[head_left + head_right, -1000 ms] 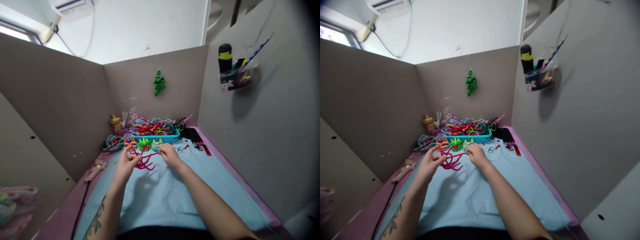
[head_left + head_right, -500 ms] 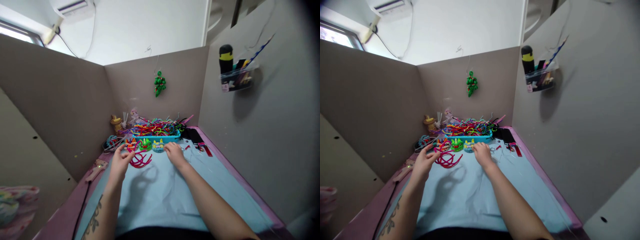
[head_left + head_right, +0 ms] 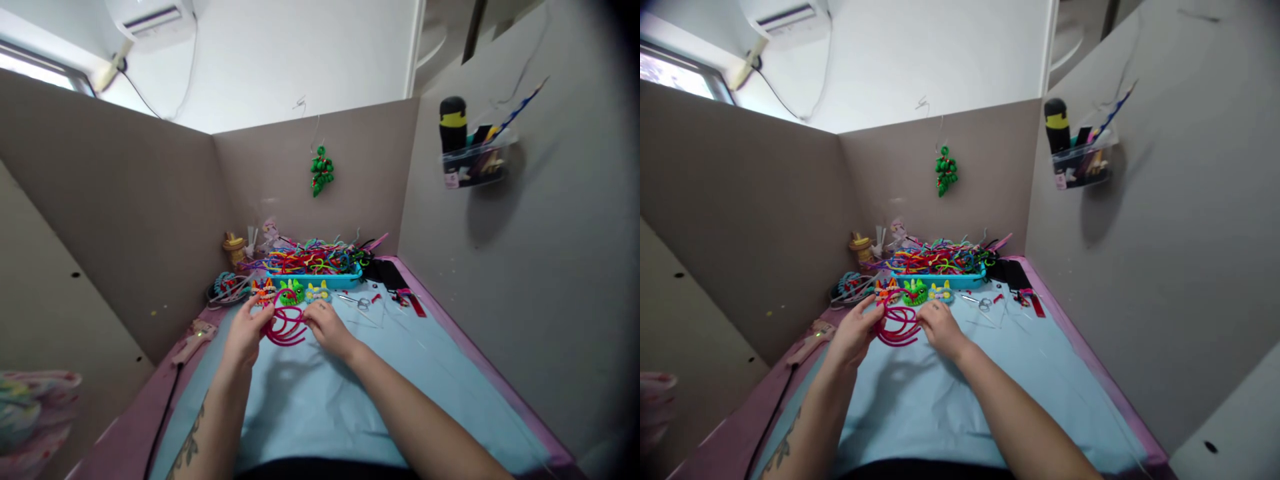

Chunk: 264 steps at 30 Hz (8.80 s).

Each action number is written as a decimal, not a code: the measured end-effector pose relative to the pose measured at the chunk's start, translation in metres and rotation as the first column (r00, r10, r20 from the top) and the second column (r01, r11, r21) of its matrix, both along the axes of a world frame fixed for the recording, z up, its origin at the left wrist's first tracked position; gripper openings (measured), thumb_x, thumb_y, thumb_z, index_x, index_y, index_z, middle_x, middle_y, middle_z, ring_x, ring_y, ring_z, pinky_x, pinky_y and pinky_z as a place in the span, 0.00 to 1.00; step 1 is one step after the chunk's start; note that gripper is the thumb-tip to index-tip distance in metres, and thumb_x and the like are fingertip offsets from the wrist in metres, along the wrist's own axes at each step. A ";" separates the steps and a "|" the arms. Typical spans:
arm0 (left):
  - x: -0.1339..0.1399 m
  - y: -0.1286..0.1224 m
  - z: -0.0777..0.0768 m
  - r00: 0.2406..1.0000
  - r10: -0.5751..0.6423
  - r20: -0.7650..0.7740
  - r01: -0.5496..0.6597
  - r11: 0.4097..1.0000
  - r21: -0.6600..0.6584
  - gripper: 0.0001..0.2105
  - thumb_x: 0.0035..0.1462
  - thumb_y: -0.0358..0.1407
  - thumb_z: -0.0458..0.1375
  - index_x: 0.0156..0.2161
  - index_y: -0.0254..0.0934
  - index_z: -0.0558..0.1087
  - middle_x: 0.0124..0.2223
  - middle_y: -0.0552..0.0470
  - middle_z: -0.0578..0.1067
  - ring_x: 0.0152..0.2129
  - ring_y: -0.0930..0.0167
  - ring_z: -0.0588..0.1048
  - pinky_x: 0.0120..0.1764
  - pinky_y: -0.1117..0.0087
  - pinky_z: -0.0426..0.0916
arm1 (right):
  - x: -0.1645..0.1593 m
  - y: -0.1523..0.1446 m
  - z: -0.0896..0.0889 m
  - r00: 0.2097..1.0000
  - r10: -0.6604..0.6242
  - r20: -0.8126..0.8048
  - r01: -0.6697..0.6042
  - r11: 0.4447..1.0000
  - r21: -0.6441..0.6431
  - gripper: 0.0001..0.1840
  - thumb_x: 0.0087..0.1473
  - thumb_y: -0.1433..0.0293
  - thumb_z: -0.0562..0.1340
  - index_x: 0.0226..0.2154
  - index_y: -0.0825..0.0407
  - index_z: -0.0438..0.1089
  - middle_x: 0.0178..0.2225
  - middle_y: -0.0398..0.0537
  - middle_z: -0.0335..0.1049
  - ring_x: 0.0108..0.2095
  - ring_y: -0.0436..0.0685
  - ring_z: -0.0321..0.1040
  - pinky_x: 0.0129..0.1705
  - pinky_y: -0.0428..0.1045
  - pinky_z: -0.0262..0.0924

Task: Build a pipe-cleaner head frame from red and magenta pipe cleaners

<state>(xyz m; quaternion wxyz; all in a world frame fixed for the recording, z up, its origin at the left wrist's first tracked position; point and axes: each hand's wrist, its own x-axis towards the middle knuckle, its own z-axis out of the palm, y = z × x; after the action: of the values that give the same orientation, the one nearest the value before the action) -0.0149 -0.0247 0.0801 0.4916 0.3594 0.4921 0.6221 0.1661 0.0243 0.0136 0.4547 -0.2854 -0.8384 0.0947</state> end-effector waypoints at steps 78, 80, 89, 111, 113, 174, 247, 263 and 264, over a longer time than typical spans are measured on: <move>0.012 -0.013 -0.012 0.889 -0.163 -0.427 0.256 0.951 0.170 0.21 0.45 0.38 0.64 0.46 0.34 0.74 0.45 0.43 0.76 0.37 0.65 0.75 0.39 0.65 0.71 | 0.003 -0.029 0.033 0.922 0.074 -0.379 -0.224 0.901 -0.371 0.12 0.47 0.71 0.63 0.37 0.52 0.71 0.26 0.43 0.66 0.26 0.49 0.63 0.29 0.46 0.59; 0.012 -0.012 -0.013 0.875 -0.178 -0.450 0.281 0.944 0.172 0.21 0.45 0.37 0.63 0.47 0.35 0.73 0.47 0.43 0.76 0.38 0.64 0.75 0.40 0.65 0.71 | 0.003 -0.028 0.032 0.916 0.073 -0.395 -0.238 0.891 -0.386 0.11 0.48 0.70 0.62 0.38 0.52 0.71 0.25 0.42 0.66 0.25 0.49 0.62 0.28 0.46 0.58; 0.017 -0.017 -0.012 0.714 -0.106 -0.693 0.325 0.925 0.194 0.23 0.47 0.31 0.60 0.51 0.40 0.70 0.49 0.48 0.75 0.40 0.66 0.74 0.43 0.67 0.69 | -0.006 -0.025 0.029 0.760 0.045 -0.649 -0.510 0.660 -0.552 0.11 0.44 0.66 0.65 0.32 0.52 0.69 0.25 0.41 0.68 0.23 0.48 0.62 0.25 0.44 0.55; 0.031 -0.017 -0.020 0.819 -0.195 -0.540 0.312 0.941 0.133 0.29 0.46 0.35 0.61 0.55 0.33 0.65 0.41 0.44 0.76 0.23 0.74 0.71 0.24 0.74 0.68 | -0.012 -0.026 0.027 0.659 -0.204 -0.724 -0.466 0.645 -0.606 0.10 0.36 0.68 0.68 0.26 0.54 0.71 0.22 0.41 0.68 0.23 0.49 0.62 0.27 0.45 0.55; 0.024 -0.016 -0.019 0.820 -0.172 -0.546 0.295 0.945 0.145 0.27 0.49 0.38 0.60 0.55 0.35 0.65 0.44 0.43 0.76 0.23 0.74 0.72 0.24 0.74 0.68 | -0.008 -0.024 0.029 0.650 -0.219 -0.728 -0.453 0.657 -0.602 0.10 0.36 0.67 0.68 0.25 0.54 0.71 0.21 0.41 0.68 0.24 0.49 0.61 0.27 0.45 0.56; -0.010 0.029 -0.044 0.988 -0.028 -0.154 0.040 0.996 0.074 0.21 0.38 0.42 0.64 0.38 0.31 0.72 0.28 0.51 0.75 0.21 0.76 0.70 0.26 0.75 0.62 | 0.014 -0.002 0.020 0.429 -0.116 -0.896 -0.565 0.739 -0.366 0.19 0.41 0.67 0.68 0.37 0.48 0.65 0.27 0.40 0.68 0.29 0.49 0.64 0.35 0.46 0.58; 0.036 -0.008 -0.017 0.673 0.013 -0.739 0.332 0.888 0.319 0.07 0.53 0.31 0.54 0.39 0.40 0.66 0.36 0.52 0.75 0.34 0.70 0.74 0.38 0.71 0.66 | 0.007 -0.036 0.029 0.947 0.023 -0.320 -0.020 1.000 0.010 0.10 0.55 0.74 0.56 0.37 0.47 0.70 0.32 0.46 0.72 0.37 0.56 0.65 0.42 0.54 0.60; 0.046 -0.012 -0.012 0.626 0.044 -0.779 0.220 0.948 0.230 0.06 0.51 0.31 0.54 0.31 0.41 0.58 0.28 0.56 0.69 0.25 0.70 0.69 0.29 0.72 0.60 | 0.003 -0.036 0.019 0.992 -0.059 -0.114 0.073 0.991 0.114 0.15 0.56 0.77 0.50 0.40 0.52 0.68 0.34 0.52 0.69 0.37 0.58 0.63 0.39 0.54 0.62; 0.047 -0.012 -0.012 0.616 0.053 -0.786 0.208 0.951 0.227 0.07 0.51 0.31 0.54 0.30 0.41 0.58 0.27 0.56 0.69 0.24 0.70 0.69 0.29 0.71 0.60 | 0.002 -0.036 0.019 0.990 -0.071 -0.122 0.085 0.990 0.114 0.14 0.56 0.78 0.50 0.39 0.52 0.69 0.33 0.52 0.69 0.37 0.58 0.63 0.39 0.53 0.62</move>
<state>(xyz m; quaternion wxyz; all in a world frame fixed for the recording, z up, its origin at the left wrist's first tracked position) 0.0321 -0.0371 0.0676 0.1945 0.6848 0.5417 0.4469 0.1685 -0.0114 0.0325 0.5226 -0.2844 -0.8026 0.0433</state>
